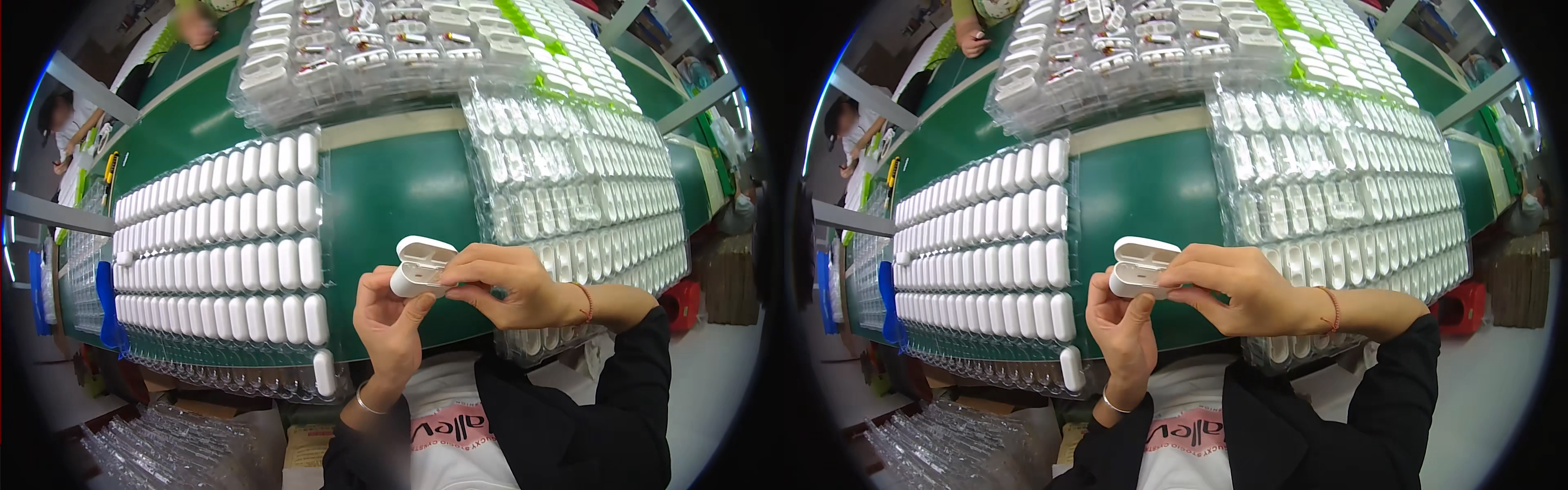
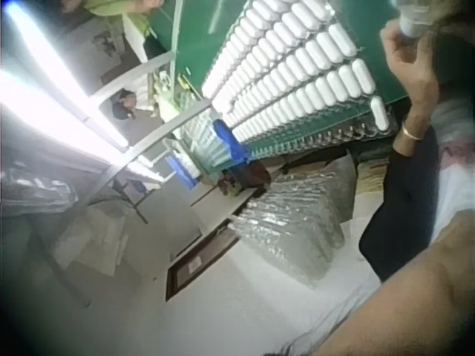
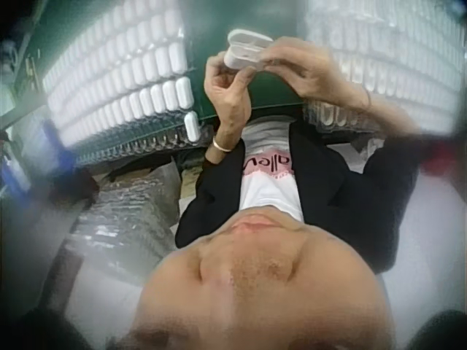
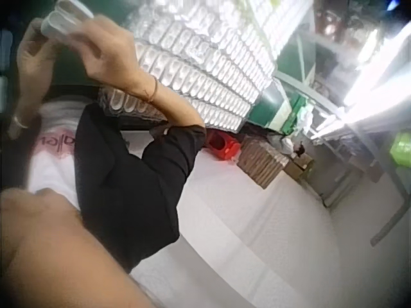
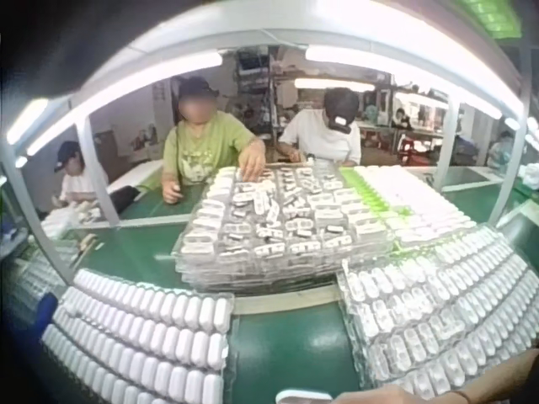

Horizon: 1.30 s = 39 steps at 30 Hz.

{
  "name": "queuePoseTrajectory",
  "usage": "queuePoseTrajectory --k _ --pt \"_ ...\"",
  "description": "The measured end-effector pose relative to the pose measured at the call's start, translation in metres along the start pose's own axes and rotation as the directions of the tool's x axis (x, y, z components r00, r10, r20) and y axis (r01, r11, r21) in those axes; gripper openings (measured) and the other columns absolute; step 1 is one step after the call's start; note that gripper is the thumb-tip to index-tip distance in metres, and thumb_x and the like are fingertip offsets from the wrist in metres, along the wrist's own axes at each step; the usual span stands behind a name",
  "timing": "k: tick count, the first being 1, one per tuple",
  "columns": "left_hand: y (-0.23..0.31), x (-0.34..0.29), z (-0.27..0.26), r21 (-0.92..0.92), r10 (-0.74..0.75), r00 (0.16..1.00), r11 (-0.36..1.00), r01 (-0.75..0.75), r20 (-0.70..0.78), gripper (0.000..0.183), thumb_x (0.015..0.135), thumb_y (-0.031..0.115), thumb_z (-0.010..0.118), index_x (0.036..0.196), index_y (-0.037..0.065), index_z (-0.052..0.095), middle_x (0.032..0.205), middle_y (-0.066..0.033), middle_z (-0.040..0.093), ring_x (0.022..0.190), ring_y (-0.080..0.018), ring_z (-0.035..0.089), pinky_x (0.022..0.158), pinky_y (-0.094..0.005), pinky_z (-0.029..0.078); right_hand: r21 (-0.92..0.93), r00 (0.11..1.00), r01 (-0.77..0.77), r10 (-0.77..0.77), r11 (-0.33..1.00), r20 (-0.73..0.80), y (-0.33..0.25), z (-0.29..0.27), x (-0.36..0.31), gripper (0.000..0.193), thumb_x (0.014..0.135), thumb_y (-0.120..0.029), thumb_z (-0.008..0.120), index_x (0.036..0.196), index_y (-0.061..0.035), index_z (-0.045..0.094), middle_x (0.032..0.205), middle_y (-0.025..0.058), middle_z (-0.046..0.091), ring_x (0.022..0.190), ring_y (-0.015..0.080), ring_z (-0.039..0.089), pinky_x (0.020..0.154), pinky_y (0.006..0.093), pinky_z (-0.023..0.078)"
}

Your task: The person assembles white wireless earbuds by hand on a green factory table. They repeatedly pick up a white charging case, insert a small white earbud into it, close the case, and place it into a clear plastic tray. The process is repeated for multiple units throughout the clip.

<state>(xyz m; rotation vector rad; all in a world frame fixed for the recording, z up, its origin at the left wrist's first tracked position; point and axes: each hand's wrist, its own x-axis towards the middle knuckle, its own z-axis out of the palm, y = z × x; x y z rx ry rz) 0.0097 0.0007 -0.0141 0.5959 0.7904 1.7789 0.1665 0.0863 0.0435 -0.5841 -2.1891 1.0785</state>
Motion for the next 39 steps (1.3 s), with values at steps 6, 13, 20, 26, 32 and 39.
queuePoseTrajectory --k 6,13,20,26,32,39 --pt "0.001 0.005 0.002 0.167 -0.013 0.998 0.986 0.023 -0.059 0.03 0.097 0.003 0.055 0.125 -0.003 0.046 0.113 -0.0148 0.059 0.103 -0.0203 0.061 0.088 -0.0363 0.054 0.007 0.999 -0.043 0.043 0.999 0.023 0.017 -0.017 0.042 0.017 0.081 0.003 0.07 0.097 -0.0034 0.068 0.091 0.0095 0.067 0.075 0.018 0.065 0.06 0.0272 0.051" --pt "-0.017 -0.011 -0.017 0.414 -0.072 0.992 0.91 0.022 0.106 0.024 0.097 -0.003 0.051 0.121 -0.003 0.049 0.108 -0.0126 0.06 0.1 -0.0181 0.062 0.086 -0.0303 0.054 -0.274 0.951 -0.062 -0.026 0.96 -0.308 0.077 -0.131 0.141 0.014 0.086 -0.003 0.066 0.099 -0.004 0.071 0.093 0.0073 0.071 0.08 0.0142 0.067 0.065 0.0259 0.052" --pt "-0.016 -0.01 -0.019 0.499 -0.102 0.987 0.866 0.027 0.124 0.021 0.096 -0.005 0.051 0.118 -0.004 0.051 0.105 -0.0128 0.061 0.097 -0.0175 0.063 0.085 -0.0297 0.054 -0.839 0.919 -0.076 -0.289 0.539 -0.269 0.181 -0.272 0.243 0.012 0.08 -0.008 0.065 0.089 -0.0024 0.072 0.085 0.0146 0.071 0.079 0.0324 0.068 0.074 0.0387 0.053" --pt "-0.015 -0.007 -0.017 0.482 -0.108 0.98 0.876 0.014 0.167 0.031 0.089 -0.015 0.051 0.118 -0.004 0.05 0.106 -0.0151 0.061 0.096 -0.0193 0.065 0.085 -0.0298 0.054 -0.866 0.96 -0.175 -0.112 0.469 -0.255 0.221 -0.307 0.259 0.014 0.081 -0.012 0.062 0.087 -0.0049 0.072 0.084 0.0151 0.07 0.082 0.0343 0.067 0.075 0.0405 0.052" --pt "-0.016 -0.006 -0.018 0.488 -0.103 0.976 0.873 -0.004 0.193 0.034 0.087 -0.017 0.05 0.119 -0.004 0.048 0.106 -0.0159 0.061 0.095 -0.02 0.065 0.084 -0.0294 0.054 -0.801 0.967 -0.189 -0.032 0.568 -0.251 0.243 -0.3 0.256 0.017 0.082 -0.013 0.063 0.092 -0.0051 0.074 0.085 0.0138 0.072 0.082 0.0308 0.068 0.077 0.0383 0.053" --pt "-0.014 -0.006 -0.019 0.469 -0.035 0.982 0.881 -0.057 0.184 0.032 0.088 -0.013 0.056 0.118 -0.004 0.048 0.105 -0.0153 0.061 0.09 -0.019 0.065 0.079 -0.0283 0.054 -0.763 0.925 -0.113 -0.214 0.636 -0.315 0.244 -0.322 0.233 0.022 0.088 -0.017 0.063 0.102 -0.001 0.07 0.09 0.0126 0.073 0.08 0.0239 0.069 0.076 0.0334 0.052"
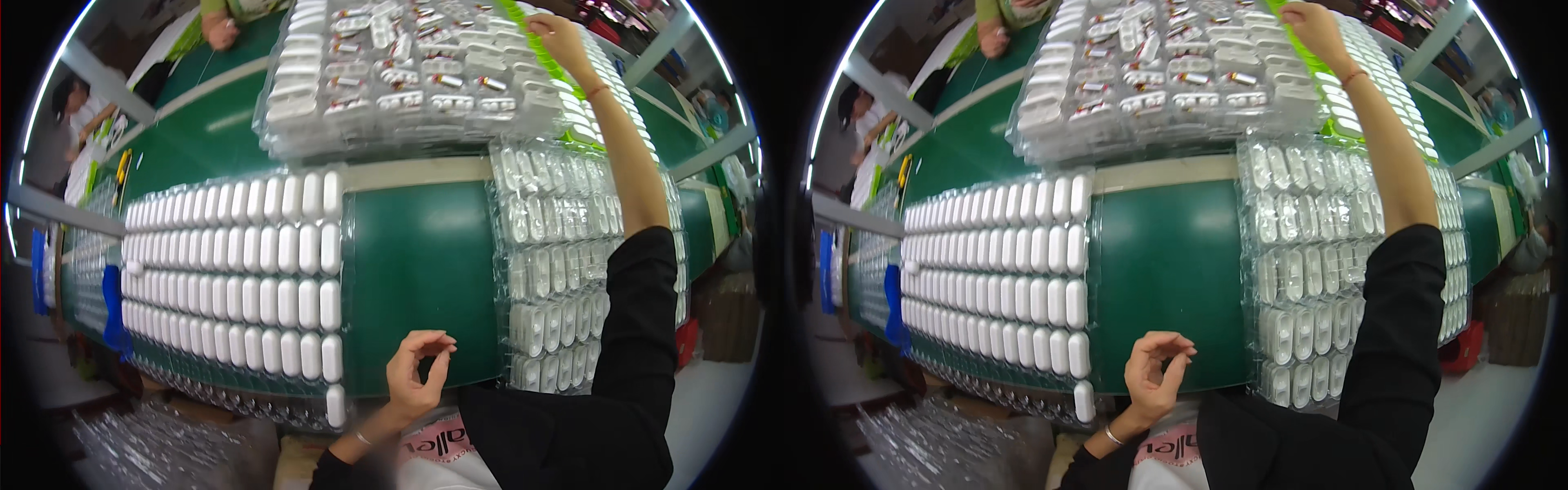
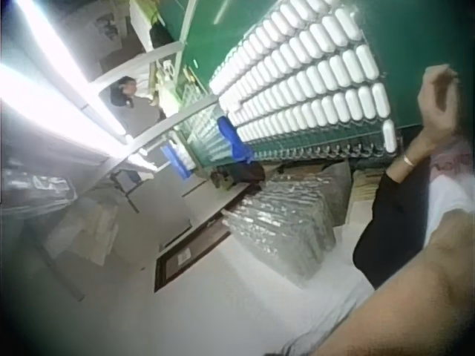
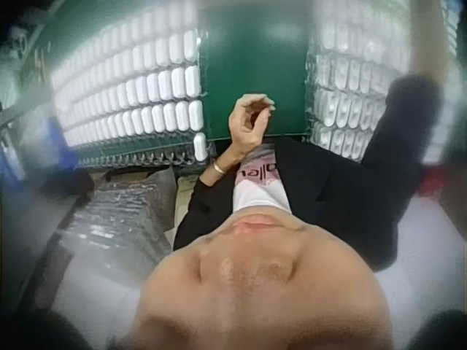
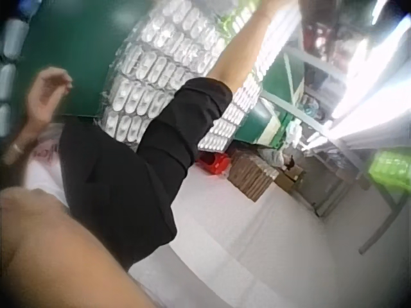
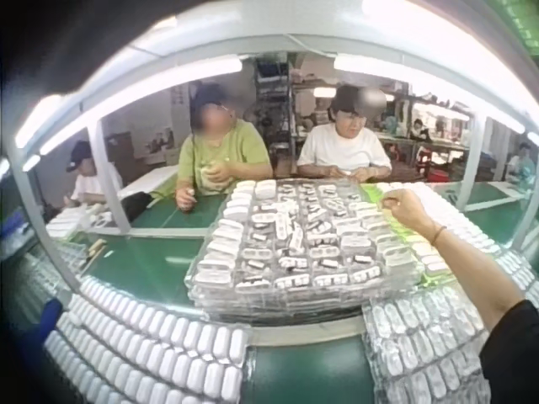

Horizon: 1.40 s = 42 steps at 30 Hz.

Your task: The person assembles white wireless earbuds by hand on a green factory table. They repeatedly pick up a white charging case, insert a small white earbud into it, close the case, and place it into a clear plastic tray. The process is repeated for multiple units throughout the clip.

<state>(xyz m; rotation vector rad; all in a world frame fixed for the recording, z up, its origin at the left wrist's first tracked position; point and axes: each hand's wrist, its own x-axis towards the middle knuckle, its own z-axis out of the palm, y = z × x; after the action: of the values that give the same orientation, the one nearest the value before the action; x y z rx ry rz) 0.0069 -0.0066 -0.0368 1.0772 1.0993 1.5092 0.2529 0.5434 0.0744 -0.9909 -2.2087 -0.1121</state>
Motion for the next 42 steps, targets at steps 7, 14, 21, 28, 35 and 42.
queuePoseTrajectory --k 7,14,21,28,35,42 --pt "0.089 -0.059 -0.067 0.876 0.516 0.856 0.43 -0.217 -0.041 0.029 0.076 -0.009 0.07 0.102 0.002 0.062 0.091 -0.0101 0.069 0.077 -0.0251 0.064 0.069 -0.0328 0.052 0.131 0.972 0.004 -0.034 0.991 0.231 -0.13 -0.049 -0.072 0.025 0.098 -0.017 0.057 0.115 -0.0041 0.069 0.104 0.0056 0.073 0.098 0.013 0.067 0.089 0.027 0.049" --pt "0.099 -0.075 -0.108 0.939 0.387 0.87 0.271 0.21 -0.306 0.026 0.077 -0.004 0.073 0.101 0.001 0.065 0.094 -0.0124 0.066 0.085 -0.0302 0.061 0.074 -0.0379 0.049 0.217 0.93 0.142 -0.205 0.966 0.304 -0.243 -0.073 -0.149 0.018 0.091 -0.003 0.063 0.108 -0.0023 0.069 0.105 0.0081 0.071 0.098 0.017 0.066 0.088 0.0288 0.048" --pt "0.092 -0.086 -0.095 0.918 0.059 0.95 0.282 0.279 -0.306 0.036 0.077 0.005 0.074 0.112 0.003 0.065 0.094 -0.0107 0.068 0.083 -0.0269 0.064 0.074 -0.0366 0.051 0.224 0.922 0.114 -0.187 0.968 0.34 -0.283 -0.111 -0.197 0.016 0.085 0.003 0.067 0.101 -0.0001 0.069 0.099 0.0115 0.071 0.094 0.024 0.067 0.085 0.031 0.05" --pt "0.08 -0.088 -0.064 0.919 0.185 0.916 0.246 0.308 -0.357 0.048 0.076 -0.003 0.066 0.123 0.002 0.061 0.095 -0.0122 0.066 0.082 -0.0281 0.064 0.073 -0.0374 0.053 0.202 0.96 -0.248 0.213 0.947 0.181 -0.232 -0.152 -0.226 0.018 0.091 -0.009 0.065 0.105 0.0016 0.07 0.093 0.0093 0.074 0.088 0.0171 0.07 0.085 0.0287 0.051" --pt "0.073 -0.091 -0.037 0.746 0.373 0.84 0.664 0.054 -0.393 0.051 0.073 -0.013 0.066 0.123 -0.011 0.056 0.105 -0.0174 0.066 0.092 -0.0246 0.064 0.082 -0.0369 0.054 0.125 0.769 -0.627 0.585 0.769 0.257 -0.163 -0.189 -0.279 0.022 0.093 -0.019 0.063 0.096 0.0013 0.071 0.078 0.0041 0.069 0.071 0.0078 0.062 0.063 0.0236 0.046" --pt "0.036 -0.015 0.016 0.871 0.306 0.933 0.388 -0.303 0.189 0.046 0.074 -0.008 0.067 0.119 -0.001 0.062 0.097 -0.0149 0.064 0.08 -0.0271 0.061 0.076 -0.0365 0.05 -0.373 0.71 -0.517 0.629 0.771 0.316 -0.191 -0.18 -0.305 0.032 0.081 -0.032 0.071 0.078 -0.0004 0.068 0.07 0.0116 0.063 0.065 0.0258 0.06 0.062 0.0353 0.047"
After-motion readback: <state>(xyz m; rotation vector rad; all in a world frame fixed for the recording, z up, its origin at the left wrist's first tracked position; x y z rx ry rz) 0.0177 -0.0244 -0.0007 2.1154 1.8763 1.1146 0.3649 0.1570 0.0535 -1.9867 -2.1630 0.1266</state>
